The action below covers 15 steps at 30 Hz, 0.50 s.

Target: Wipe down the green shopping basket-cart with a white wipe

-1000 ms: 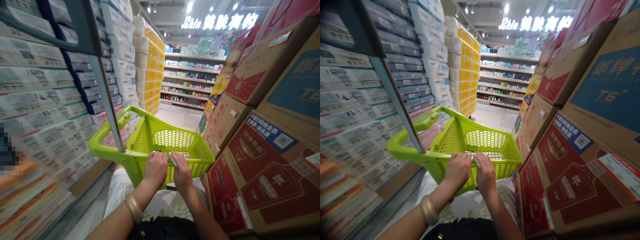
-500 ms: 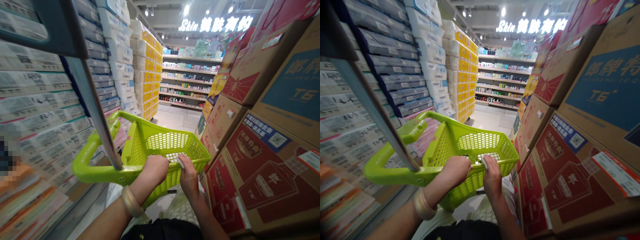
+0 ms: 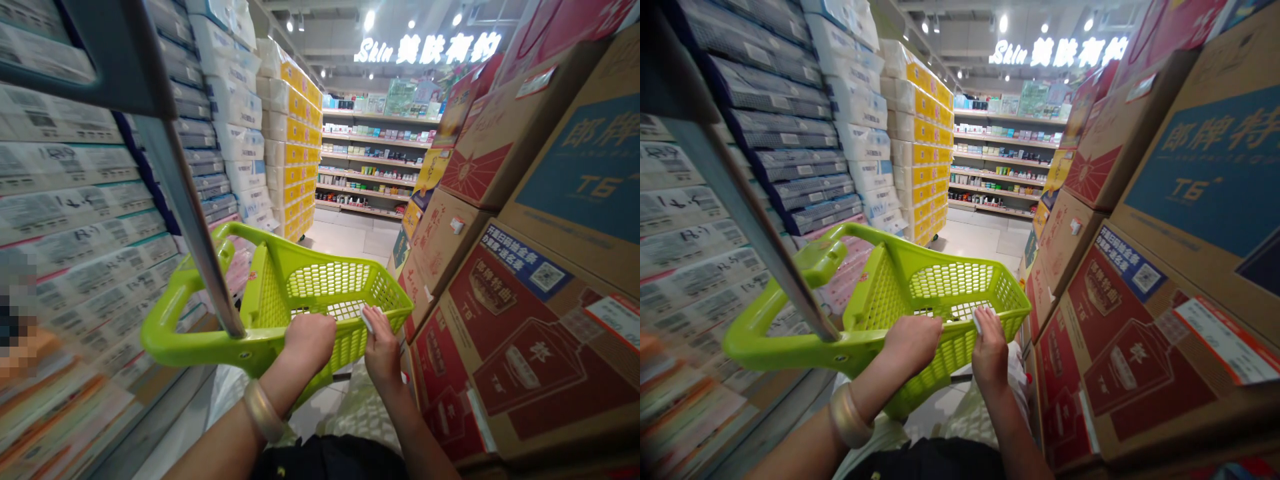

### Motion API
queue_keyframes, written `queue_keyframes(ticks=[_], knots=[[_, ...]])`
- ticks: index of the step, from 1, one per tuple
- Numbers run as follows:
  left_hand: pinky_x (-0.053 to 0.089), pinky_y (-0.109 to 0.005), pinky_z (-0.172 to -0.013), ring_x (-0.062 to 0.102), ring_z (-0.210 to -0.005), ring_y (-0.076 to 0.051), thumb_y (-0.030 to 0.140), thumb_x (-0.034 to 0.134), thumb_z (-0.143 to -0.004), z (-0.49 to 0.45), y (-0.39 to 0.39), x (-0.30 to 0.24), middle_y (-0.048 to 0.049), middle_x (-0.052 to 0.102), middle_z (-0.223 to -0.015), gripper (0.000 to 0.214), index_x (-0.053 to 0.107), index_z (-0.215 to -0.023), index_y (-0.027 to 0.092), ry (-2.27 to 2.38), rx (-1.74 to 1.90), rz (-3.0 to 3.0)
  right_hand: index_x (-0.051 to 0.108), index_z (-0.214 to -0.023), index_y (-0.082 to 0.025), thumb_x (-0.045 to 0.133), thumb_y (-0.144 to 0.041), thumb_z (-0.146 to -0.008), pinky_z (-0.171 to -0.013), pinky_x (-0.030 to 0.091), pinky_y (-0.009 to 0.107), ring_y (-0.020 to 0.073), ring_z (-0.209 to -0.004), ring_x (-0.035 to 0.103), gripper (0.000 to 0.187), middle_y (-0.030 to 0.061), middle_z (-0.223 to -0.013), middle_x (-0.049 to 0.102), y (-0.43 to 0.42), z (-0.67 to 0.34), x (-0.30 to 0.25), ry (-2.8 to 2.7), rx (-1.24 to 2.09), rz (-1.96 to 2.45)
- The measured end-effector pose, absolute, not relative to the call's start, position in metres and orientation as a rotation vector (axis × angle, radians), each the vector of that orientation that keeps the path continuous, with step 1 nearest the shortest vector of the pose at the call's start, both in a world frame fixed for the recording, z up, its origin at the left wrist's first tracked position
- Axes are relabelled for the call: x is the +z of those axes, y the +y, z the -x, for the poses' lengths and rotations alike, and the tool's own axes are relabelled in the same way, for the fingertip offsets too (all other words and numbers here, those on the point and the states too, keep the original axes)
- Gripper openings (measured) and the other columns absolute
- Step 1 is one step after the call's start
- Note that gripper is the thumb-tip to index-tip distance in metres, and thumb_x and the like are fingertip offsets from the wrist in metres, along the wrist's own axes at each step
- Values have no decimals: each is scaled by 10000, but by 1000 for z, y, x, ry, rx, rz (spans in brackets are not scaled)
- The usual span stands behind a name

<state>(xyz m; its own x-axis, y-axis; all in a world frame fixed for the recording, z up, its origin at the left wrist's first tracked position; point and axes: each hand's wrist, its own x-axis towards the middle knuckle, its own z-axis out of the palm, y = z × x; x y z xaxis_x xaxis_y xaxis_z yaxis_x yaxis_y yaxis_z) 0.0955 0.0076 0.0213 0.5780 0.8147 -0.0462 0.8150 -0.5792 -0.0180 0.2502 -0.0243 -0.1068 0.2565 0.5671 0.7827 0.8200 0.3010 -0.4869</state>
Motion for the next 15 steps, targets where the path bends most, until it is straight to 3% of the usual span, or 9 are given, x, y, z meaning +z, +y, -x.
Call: queue_keyframes(ticks=[5,11,15], knots=[[571,-447,-743,721,-864,-326,105,407,-876,-95,6,20,-184,745,-908,312,712,-940,121,1423,-54,-2801,561,-1340,-225,392,-43,-870,-1113,429,452,202,-1290,539,531,67,-1331,620,-28,-234,-102,-1692,-199,1223],[566,-415,-736,721,-856,-312,198,414,-919,-95,6,18,-183,745,-888,306,711,-921,123,1441,-28,-2792,629,-1264,-200,362,-35,-853,-1107,419,511,231,-1267,560,517,96,-1259,664,-26,-245,-104,-1441,-257,1381],[556,-381,-753,720,-857,-287,171,413,-909,-94,5,17,-193,739,-885,303,710,-930,114,1449,2,-2794,580,-1324,-227,391,-44,-860,-1121,415,470,213,-1289,541,533,73,-1319,629,-31,-233,-104,-1606,-208,1277]])
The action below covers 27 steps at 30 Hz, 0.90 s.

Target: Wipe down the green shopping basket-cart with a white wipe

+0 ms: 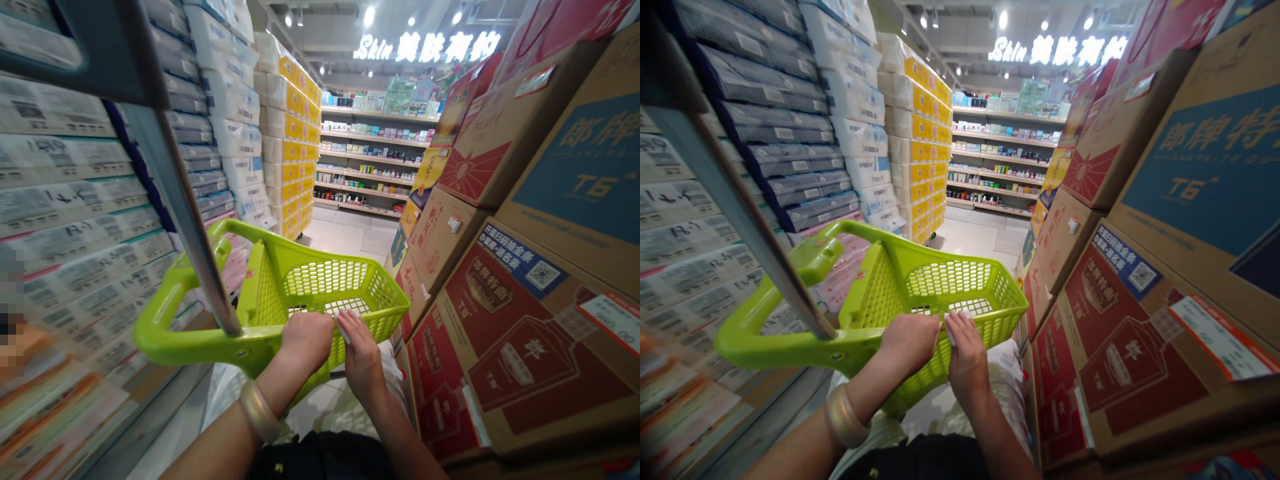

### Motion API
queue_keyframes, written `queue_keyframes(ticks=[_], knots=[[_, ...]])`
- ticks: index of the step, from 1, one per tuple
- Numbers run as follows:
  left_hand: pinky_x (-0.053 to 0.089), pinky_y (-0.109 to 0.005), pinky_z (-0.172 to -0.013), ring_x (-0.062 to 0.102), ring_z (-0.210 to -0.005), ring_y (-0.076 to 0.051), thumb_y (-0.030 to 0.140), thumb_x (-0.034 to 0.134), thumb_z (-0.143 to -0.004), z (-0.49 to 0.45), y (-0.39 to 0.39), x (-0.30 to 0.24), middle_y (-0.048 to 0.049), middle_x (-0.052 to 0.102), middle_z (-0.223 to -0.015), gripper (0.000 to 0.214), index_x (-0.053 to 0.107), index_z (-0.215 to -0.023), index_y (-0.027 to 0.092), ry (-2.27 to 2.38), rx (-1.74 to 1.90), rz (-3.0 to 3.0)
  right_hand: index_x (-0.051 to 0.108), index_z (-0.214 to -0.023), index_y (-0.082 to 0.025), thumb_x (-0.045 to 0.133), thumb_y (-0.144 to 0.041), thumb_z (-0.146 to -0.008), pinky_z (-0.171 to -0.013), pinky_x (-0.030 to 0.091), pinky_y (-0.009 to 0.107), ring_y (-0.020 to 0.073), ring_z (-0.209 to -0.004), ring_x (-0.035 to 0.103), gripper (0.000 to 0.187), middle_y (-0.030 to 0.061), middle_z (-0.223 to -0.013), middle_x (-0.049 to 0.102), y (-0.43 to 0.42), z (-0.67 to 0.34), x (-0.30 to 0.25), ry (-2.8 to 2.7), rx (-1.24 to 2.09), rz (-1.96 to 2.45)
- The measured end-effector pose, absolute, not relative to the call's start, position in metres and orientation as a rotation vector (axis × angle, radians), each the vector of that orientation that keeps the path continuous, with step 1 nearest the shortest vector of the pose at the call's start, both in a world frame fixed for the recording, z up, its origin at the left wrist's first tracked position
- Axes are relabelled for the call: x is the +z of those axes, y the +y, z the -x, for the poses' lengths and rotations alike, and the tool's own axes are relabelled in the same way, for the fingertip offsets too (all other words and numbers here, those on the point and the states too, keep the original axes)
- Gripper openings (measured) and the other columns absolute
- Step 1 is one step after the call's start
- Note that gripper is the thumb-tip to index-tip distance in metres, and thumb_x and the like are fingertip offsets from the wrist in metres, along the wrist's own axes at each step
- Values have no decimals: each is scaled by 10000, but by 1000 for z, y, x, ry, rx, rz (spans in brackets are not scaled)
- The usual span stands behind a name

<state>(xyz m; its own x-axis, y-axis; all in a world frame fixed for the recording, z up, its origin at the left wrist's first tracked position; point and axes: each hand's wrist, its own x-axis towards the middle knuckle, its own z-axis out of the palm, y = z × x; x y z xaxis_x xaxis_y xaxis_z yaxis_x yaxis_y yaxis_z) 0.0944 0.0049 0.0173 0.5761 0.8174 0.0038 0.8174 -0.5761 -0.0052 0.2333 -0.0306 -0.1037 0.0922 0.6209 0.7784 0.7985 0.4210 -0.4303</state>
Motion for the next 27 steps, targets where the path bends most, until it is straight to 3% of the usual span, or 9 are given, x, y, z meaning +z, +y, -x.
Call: queue_keyframes(ticks=[8,13,19,24,27], knots=[[540,-385,-722,717,-834,-300,215,390,-925,-93,4,17,-183,740,-875,330,706,-898,119,-1408,-41,2797,609,-1290,-204,378,-39,-862,-1110,418,512,232,-1266,562,514,91,-1270,659,-28,-239,-102,-1490,-263,1359],[539,-388,-717,719,-827,-299,191,382,-921,-93,5,15,-183,739,-858,330,705,-912,125,-1394,-64,2781,550,-1354,-226,376,-23,-851,-1117,427,451,201,-1301,528,569,68,-1344,610,-31,-234,-99,-1721,-194,1220],[543,-404,-707,719,-819,-309,233,382,-931,-93,4,15,-179,743,-863,344,706,-887,126,-1404,-71,2777,624,-1267,-179,371,-52,-875,-1090,429,534,248,-1270,557,483,116,-1257,664,-28,-251,-105,-1458,-281,1388],[537,-404,-712,720,-817,-314,206,392,-919,-93,5,14,-170,745,-844,322,700,-875,122,-1362,-119,2771,553,-1351,-225,377,-29,-868,-1119,421,466,206,-1312,517,550,73,-1349,606,-33,-234,-103,-1690,-211,1247],[535,-398,-707,719,-809,-308,219,392,-924,-92,5,14,-161,745,-844,321,693,-867,125,-1343,-120,2781,570,-1335,-217,366,-26,-864,-1110,426,490,216,-1299,531,548,83,-1323,624,-30,-238,-103,-1628,-245,1276]])
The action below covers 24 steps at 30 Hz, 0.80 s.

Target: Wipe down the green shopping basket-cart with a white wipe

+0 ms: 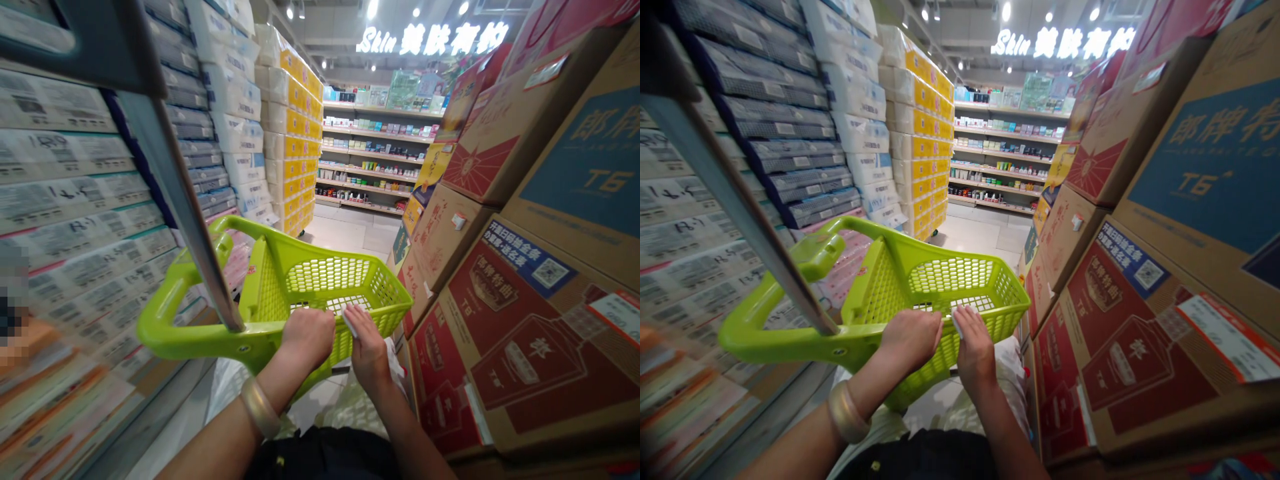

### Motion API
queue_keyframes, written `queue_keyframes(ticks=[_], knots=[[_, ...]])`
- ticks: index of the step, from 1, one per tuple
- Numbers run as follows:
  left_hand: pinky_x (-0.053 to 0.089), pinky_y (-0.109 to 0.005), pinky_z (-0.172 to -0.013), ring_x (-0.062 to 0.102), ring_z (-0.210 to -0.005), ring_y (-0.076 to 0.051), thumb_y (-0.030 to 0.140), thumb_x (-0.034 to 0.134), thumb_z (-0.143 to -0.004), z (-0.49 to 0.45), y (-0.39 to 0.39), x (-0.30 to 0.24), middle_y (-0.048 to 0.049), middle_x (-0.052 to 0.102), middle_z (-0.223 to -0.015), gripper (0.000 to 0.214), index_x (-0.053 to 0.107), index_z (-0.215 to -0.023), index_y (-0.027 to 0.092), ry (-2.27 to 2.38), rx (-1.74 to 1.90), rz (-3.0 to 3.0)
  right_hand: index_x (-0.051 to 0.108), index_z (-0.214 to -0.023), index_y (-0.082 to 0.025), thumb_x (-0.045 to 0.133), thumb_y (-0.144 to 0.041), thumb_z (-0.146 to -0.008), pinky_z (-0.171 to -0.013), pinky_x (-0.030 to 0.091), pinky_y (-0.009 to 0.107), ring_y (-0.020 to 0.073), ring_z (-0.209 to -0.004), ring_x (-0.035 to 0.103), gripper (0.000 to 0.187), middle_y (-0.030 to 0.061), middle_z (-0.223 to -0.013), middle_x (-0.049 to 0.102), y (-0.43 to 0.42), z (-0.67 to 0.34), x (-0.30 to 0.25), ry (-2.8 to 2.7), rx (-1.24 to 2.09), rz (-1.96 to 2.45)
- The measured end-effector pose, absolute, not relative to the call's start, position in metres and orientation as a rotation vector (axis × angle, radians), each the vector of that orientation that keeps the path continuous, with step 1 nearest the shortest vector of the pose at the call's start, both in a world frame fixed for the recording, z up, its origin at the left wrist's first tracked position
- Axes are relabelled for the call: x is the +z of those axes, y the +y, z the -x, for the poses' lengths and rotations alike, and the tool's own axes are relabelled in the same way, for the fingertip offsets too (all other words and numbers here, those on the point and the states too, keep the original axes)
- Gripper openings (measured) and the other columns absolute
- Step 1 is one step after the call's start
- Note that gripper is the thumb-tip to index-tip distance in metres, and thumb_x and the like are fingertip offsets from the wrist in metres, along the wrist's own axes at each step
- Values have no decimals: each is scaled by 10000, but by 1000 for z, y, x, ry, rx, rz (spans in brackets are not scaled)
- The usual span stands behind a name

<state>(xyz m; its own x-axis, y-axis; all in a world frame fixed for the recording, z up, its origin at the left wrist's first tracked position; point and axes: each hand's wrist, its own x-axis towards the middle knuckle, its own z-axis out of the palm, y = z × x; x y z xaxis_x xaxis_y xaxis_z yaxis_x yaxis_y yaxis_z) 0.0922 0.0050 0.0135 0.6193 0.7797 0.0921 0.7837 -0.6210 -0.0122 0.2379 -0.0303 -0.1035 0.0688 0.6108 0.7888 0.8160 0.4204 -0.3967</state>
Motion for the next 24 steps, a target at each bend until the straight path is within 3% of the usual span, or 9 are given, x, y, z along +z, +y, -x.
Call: queue_keyframes(ticks=[3,9,14,20,24], knots=[[525,-375,-710,719,-808,-294,230,407,-922,-92,4,14,-165,742,-838,309,687,-853,122,-1356,-116,2790,612,-1289,-194,377,-40,-864,-1102,419,532,241,-1287,542,510,103,-1280,652,-28,-245,-105,-1477,-273,1376],[518,-370,-720,715,-814,-292,233,405,-918,-92,4,14,-171,737,-835,316,691,-852,117,-1354,-131,2764,576,-1332,-234,374,-16,-846,-1122,414,479,212,-1305,525,569,65,-1337,615,-32,-238,-104,-1647,-202,1265],[525,-380,-710,714,-798,-293,233,395,-920,-92,5,13,-155,742,-832,326,694,-852,124,-1327,-116,2780,617,-1286,-200,383,-52,-866,-1104,412,543,250,-1288,541,503,101,-1283,650,-31,-249,-105,-1451,-249,1392],[512,-363,-725,713,-819,-284,230,403,-919,-92,4,14,-174,736,-840,321,697,-860,114,-1360,-153,2774,568,-1340,-242,387,-24,-843,-1115,428,466,210,-1304,526,573,57,-1345,609,-35,-236,-102,-1684,-184,1251],[508,-356,-717,713,-807,-279,240,396,-923,-92,4,13,-174,734,-821,334,694,-842,112,-1349,-147,2783,600,-1308,-224,383,-29,-847,-1113,413,516,230,-1293,538,545,78,-1300,641,-32,-244,-103,-1509,-241,1369]])
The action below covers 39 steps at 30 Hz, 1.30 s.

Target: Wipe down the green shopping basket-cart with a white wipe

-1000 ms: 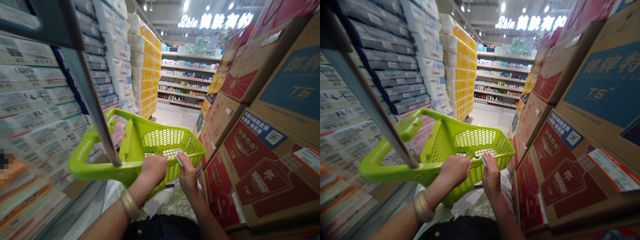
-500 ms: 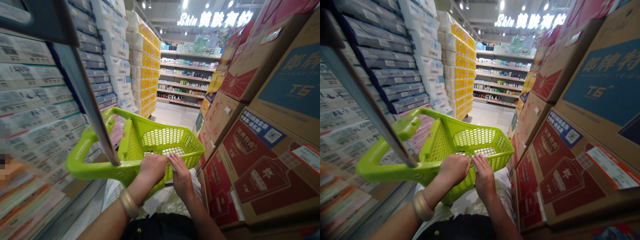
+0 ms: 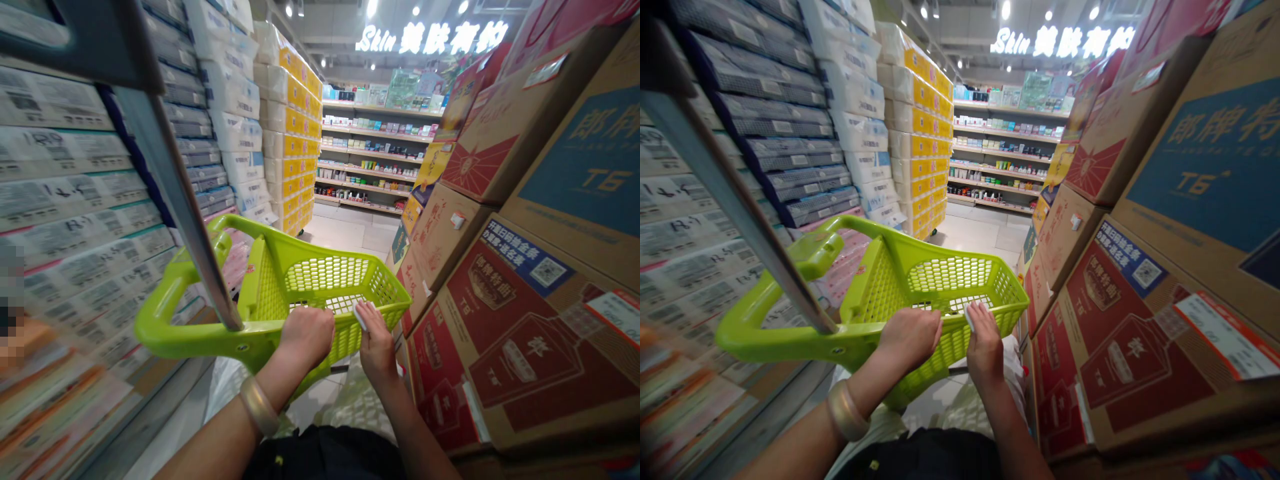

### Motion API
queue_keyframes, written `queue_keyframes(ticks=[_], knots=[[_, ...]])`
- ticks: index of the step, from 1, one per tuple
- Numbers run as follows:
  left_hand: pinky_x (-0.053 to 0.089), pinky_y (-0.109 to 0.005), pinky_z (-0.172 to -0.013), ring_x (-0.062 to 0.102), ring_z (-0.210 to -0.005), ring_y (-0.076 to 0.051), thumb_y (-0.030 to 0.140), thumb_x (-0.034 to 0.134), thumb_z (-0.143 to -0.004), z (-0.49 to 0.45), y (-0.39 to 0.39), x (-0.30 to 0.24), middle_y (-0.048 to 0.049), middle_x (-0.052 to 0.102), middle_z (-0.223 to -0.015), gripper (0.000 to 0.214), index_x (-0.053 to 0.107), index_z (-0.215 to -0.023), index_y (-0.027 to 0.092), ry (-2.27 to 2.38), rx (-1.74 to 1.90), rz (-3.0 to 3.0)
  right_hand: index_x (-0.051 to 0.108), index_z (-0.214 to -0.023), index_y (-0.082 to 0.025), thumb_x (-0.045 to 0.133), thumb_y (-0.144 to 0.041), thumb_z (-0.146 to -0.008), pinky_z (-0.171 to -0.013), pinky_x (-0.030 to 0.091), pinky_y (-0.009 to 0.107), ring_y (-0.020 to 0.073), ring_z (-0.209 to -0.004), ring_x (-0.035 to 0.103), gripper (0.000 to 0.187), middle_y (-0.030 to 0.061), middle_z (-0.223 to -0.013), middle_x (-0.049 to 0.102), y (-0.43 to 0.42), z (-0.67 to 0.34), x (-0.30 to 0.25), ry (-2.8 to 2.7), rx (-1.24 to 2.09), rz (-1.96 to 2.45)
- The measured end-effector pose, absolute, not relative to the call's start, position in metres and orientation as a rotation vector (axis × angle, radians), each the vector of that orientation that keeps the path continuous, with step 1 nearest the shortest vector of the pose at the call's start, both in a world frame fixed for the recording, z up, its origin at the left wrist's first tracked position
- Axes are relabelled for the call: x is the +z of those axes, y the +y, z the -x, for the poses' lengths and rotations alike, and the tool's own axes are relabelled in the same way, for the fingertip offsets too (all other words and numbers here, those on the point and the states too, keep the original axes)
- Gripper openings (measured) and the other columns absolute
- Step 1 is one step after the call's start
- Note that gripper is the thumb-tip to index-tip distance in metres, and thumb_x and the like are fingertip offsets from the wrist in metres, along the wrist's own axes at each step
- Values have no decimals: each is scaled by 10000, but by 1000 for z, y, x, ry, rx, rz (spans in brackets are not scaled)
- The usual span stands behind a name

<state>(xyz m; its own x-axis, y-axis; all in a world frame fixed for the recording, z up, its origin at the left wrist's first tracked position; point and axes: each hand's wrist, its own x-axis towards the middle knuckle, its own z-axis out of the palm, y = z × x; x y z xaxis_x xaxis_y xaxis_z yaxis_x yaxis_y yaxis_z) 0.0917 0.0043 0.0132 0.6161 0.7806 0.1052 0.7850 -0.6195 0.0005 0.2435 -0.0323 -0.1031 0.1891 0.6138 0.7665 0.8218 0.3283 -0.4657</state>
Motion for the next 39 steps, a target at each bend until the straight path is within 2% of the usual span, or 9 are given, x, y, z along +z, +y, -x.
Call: queue_keyframes(ticks=[7,12,18,23,26,29,34,39], knots=[[515,-360,-724,714,-809,-285,225,409,-921,-92,5,12,-169,735,-825,311,691,-854,113,-1335,-170,2780,566,-1342,-245,381,-29,-865,-1112,434,453,199,-1309,520,555,54,-1346,608,-36,-237,-102,-1687,-191,1241],[528,-379,-702,715,-791,-297,230,398,-923,-92,5,12,-165,735,-803,326,692,-836,120,-1304,-152,2772,606,-1299,-218,380,-54,-884,-1106,410,533,242,-1302,528,500,94,-1306,635,-33,-246,-104,-1496,-237,1381],[526,-362,-711,715,-798,-284,221,397,-920,-91,6,11,-160,738,-814,322,694,-855,116,-1298,-162,2760,568,-1340,-241,382,-30,-867,-1117,423,458,208,-1313,516,550,59,-1343,611,-37,-237,-101,-1684,-184,1248],[534,-384,-684,717,-779,-305,230,406,-914,-92,7,10,-162,736,-790,319,694,-830,121,-1291,-164,2759,608,-1297,-199,378,-46,-872,-1109,411,524,245,-1305,524,507,94,-1302,638,-33,-246,-105,-1485,-237,1396],[540,-402,-676,718,-776,-314,218,412,-907,-91,7,8,-154,738,-787,306,692,-829,125,-1274,-174,2750,593,-1316,-218,383,-32,-859,-1122,410,485,221,-1313,517,536,73,-1326,622,-35,-241,-104,-1562,-206,1334],[537,-379,-679,720,-775,-299,219,419,-908,-91,8,7,-152,740,-791,300,693,-833,121,-1267,-186,2747,570,-1339,-243,376,-18,-845,-1127,413,453,200,-1319,510,576,48,-1353,603,-36,-239,-103,-1683,-168,1249],[526,-360,-670,720,-763,-290,232,420,-914,-92,7,9,-152,739,-778,312,695,-818,122,-1269,-176,2754,612,-1295,-204,387,-58,-868,-1112,405,524,247,-1310,519,504,93,-1301,639,-30,-252,-107,-1472,-222,1406],[518,-337,-684,718,-771,-271,221,429,-909,-91,8,8,-153,737,-779,296,693,-831,113,-1262,-182,2746,585,-1324,-232,384,-31,-858,-1132,397,469,212,-1322,507,546,63,-1346,608,-30,-243,-106,-1634,-185,1298]])
